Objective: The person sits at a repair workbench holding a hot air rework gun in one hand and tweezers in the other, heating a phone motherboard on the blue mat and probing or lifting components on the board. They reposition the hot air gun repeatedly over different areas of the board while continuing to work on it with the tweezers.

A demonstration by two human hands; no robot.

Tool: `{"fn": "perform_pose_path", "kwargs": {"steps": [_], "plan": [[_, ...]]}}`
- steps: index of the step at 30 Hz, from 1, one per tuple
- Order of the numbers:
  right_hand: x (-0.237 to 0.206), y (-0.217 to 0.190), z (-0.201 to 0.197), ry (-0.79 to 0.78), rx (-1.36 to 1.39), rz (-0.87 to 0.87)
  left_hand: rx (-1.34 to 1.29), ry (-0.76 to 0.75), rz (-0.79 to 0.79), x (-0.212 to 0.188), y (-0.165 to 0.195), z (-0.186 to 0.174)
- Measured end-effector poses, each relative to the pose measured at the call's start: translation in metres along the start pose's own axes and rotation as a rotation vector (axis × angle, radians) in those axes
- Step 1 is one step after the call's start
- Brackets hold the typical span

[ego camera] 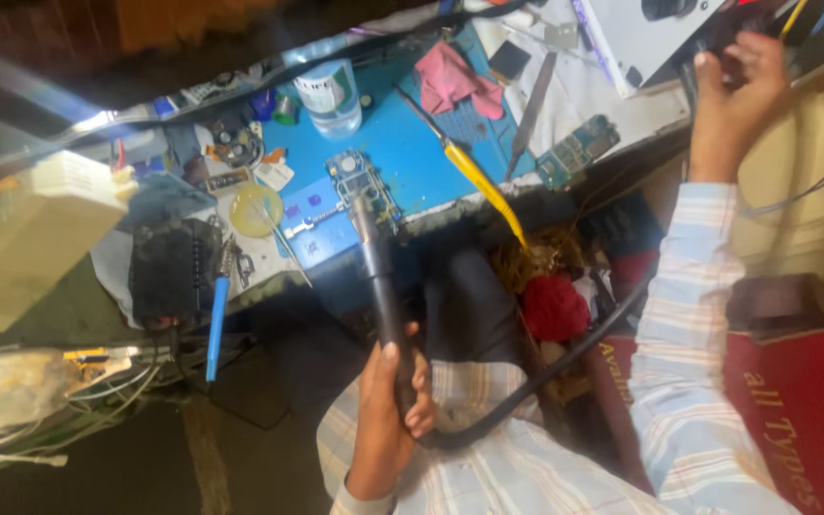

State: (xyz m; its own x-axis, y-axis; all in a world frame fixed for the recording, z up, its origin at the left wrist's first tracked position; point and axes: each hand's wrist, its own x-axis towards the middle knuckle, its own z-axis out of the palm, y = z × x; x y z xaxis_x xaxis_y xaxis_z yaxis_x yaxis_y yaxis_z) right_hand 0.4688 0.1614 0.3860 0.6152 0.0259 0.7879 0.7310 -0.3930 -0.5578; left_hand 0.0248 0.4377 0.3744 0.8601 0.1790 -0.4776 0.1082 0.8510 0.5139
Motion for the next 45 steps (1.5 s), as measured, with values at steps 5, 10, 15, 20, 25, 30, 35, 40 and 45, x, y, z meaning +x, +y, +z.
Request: {"fn": "perform_pose_path", "kwargs": {"steps": [5, 10, 15, 20, 25, 30, 35, 40, 45], "plan": [[0.01, 0.018, -0.02, 0.087, -0.118, 0.119, 0.017, 0.029, 0.037, -0.003, 0.004, -0.009], [0.024, 0.023, -0.014, 0.065, -0.122, -0.051, 0.035, -0.011, -0.076, -0.009, 0.013, -0.016], [0.024, 0.021, -0.008, 0.108, 0.12, 0.324, 0.102, -0.012, -0.101, -0.014, 0.018, -0.014], [0.031, 0.015, -0.011, 0.087, 0.167, 0.348, 0.069, -0.039, -0.101, -0.013, 0.019, -0.015], [0.033, 0.012, -0.01, 0.101, 0.141, 0.377, 0.027, -0.063, -0.095, -0.013, 0.021, -0.022], [0.032, 0.016, -0.014, 0.07, 0.173, 0.479, 0.072, -0.086, -0.047, -0.009, 0.021, -0.023], [0.031, 0.015, -0.014, 0.081, 0.062, 0.478, 0.028, -0.247, -0.074, -0.009, 0.016, -0.02], [0.008, -0.005, -0.009, 0.156, -0.14, 0.164, -0.021, -0.27, -0.066, -0.004, 0.01, -0.022], [-0.009, -0.016, 0.0, -0.077, -0.13, -0.071, -0.232, -0.258, -0.181, -0.002, 0.005, -0.024]]}}
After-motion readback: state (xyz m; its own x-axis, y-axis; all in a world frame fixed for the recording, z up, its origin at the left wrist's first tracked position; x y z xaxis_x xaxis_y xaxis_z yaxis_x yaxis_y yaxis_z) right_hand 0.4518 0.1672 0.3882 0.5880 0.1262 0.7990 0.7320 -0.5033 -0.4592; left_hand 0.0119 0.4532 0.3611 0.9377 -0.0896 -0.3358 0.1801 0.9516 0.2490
